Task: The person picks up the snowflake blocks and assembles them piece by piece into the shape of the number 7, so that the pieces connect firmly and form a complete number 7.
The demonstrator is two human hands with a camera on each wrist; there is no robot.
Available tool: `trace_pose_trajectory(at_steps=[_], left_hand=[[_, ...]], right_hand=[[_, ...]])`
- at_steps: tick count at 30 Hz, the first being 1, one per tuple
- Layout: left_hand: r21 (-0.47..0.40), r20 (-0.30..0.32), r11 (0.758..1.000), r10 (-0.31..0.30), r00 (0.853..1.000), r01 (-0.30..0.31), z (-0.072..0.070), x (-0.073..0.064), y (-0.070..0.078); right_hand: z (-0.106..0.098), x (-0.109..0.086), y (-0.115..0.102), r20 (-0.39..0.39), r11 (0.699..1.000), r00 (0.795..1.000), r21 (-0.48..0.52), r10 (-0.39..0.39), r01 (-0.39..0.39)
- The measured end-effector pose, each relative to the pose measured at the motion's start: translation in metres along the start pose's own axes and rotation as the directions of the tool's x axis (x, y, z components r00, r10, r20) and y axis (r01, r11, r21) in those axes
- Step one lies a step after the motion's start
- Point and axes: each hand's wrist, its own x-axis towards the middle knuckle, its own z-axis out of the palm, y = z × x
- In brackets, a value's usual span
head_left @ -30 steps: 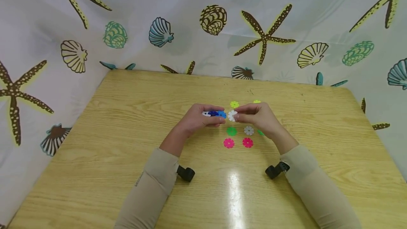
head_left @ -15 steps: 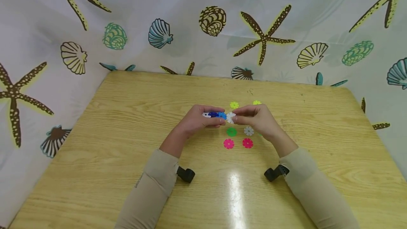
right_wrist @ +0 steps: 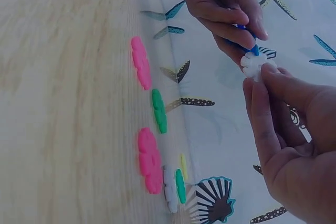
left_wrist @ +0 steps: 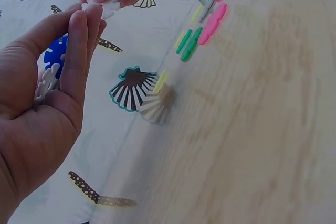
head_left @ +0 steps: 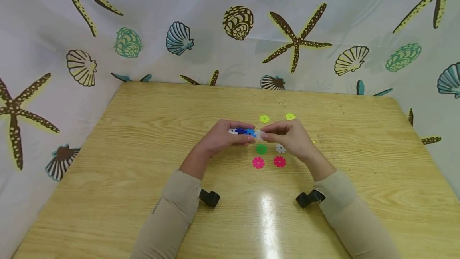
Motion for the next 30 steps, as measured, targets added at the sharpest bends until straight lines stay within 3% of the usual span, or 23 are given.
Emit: trace_pose_trajectory(at_steps=[12,23,30], left_hand=[[-0.003,-0.027,0.999,0.036,0.999,-0.036,0.005,0.003,-0.004],[-0.049,-0.064,0.999,0.017,0.998,-0.020,0.005,0.004,-0.001],[-0.117,-0.054,0.992,0.034,0.998,-0.040,0.013,0.006,0.001]], right_hand=[[0.013,-0.002,0.008,-0.120,0.994,0.988,-0.061,-0.101,0.094],[0.019,0.002,0.010,-0.153,0.993,0.982,-0.043,-0.114,0.109],[0.019,-0.004,0.004,-0.201,0.989,0.970,-0.089,-0.133,0.117]])
